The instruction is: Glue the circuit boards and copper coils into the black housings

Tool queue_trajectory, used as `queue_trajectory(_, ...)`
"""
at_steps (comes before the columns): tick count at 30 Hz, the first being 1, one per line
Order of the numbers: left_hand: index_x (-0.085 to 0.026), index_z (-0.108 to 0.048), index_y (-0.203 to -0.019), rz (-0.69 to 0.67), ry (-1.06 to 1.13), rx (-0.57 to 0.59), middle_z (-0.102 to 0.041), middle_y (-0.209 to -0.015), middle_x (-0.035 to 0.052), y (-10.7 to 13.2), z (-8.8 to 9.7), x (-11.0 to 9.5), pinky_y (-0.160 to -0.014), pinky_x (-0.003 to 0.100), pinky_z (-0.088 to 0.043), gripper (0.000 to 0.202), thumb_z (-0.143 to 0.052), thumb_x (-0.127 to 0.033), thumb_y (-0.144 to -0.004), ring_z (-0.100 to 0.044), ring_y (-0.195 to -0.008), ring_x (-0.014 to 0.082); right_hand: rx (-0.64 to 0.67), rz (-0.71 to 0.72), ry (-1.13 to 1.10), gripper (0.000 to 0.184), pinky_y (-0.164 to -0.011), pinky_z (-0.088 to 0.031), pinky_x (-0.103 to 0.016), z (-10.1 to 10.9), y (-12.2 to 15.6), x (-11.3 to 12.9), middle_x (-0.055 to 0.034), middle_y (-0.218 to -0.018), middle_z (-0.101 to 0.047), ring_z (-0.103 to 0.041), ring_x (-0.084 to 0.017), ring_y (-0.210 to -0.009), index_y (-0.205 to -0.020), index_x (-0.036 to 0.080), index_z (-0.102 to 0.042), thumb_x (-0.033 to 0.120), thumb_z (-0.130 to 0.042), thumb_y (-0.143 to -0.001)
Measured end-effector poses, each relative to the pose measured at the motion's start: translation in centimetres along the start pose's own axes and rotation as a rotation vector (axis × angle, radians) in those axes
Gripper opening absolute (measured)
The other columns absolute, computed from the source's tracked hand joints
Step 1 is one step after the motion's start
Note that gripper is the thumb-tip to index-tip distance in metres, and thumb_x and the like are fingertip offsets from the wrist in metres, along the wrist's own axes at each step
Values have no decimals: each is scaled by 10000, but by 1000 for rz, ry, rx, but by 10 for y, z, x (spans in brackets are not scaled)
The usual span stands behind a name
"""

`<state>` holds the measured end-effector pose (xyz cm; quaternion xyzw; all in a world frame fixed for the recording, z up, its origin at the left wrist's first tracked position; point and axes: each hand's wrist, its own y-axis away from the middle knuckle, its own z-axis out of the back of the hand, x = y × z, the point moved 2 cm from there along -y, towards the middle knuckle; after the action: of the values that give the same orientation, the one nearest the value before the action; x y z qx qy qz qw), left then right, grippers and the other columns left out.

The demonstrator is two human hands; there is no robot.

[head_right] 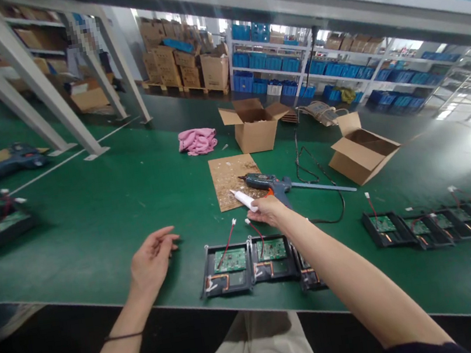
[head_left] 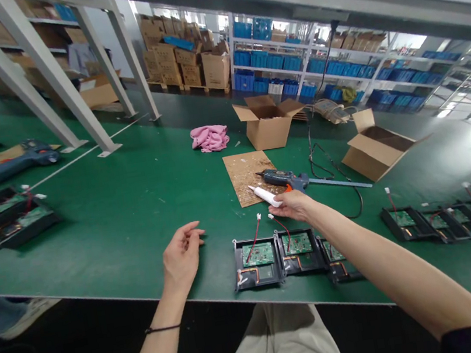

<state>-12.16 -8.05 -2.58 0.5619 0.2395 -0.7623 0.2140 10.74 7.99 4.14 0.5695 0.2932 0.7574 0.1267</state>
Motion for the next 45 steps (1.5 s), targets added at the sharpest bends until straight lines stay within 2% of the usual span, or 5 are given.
queue_trajectory(10, -142, -572, -1100, 76, 14, 50, -668, -968, 90, 17, 5, -14, -653, 285, -524, 507, -561, -509, -751, -609, -744, 163, -88, 361, 444, 145, -797, -489, -316, 74, 60, -8, -29, -929, -656, -618, -153, -817, -980, 155, -628, 160, -608, -836)
queue_trajectory(14, -199, -515, -1201, 59, -56, 203, -631, -1122, 89, 62, 7, -27, -867, 371, -520, 529, -529, -525, -785, -605, -999, 218, -341, 505, 644, 236, -921, -378, -336, 133, 101, -44, -56, -1055, -642, -574, -203, -976, -1040, 192, -634, 201, -520, -833)
queue_trajectory(18, -243, -404, -1326, -53, -326, 340, -531, -1285, 99, 100, -1, -27, -978, 486, -452, 632, -539, -534, -781, -551, -1125, 266, -473, 436, 777, 320, -778, -409, -370, 165, 123, -95, -117, -911, -668, -609, -266, -835, -953, 149, -663, 351, -442, -839)
queue_trajectory(26, -168, -331, -1374, -342, -573, 294, -522, -1238, 139, 105, -24, -14, -999, 492, -435, 615, -436, -498, -865, -511, -1158, 268, -334, 352, 815, 404, -521, -363, -262, 163, 115, -130, -19, -491, -589, -575, -176, -485, -637, 200, -628, 430, -383, -861)
queue_trajectory(45, -167, -382, -1345, -264, -526, 291, -540, -1255, 131, 95, -22, -27, -1024, 475, -398, 576, -432, -487, -868, -499, -1180, 262, -308, 392, 868, 426, -512, -371, -254, 159, 95, -122, -29, -503, -592, -588, -186, -512, -669, 193, -673, 457, -398, -860)
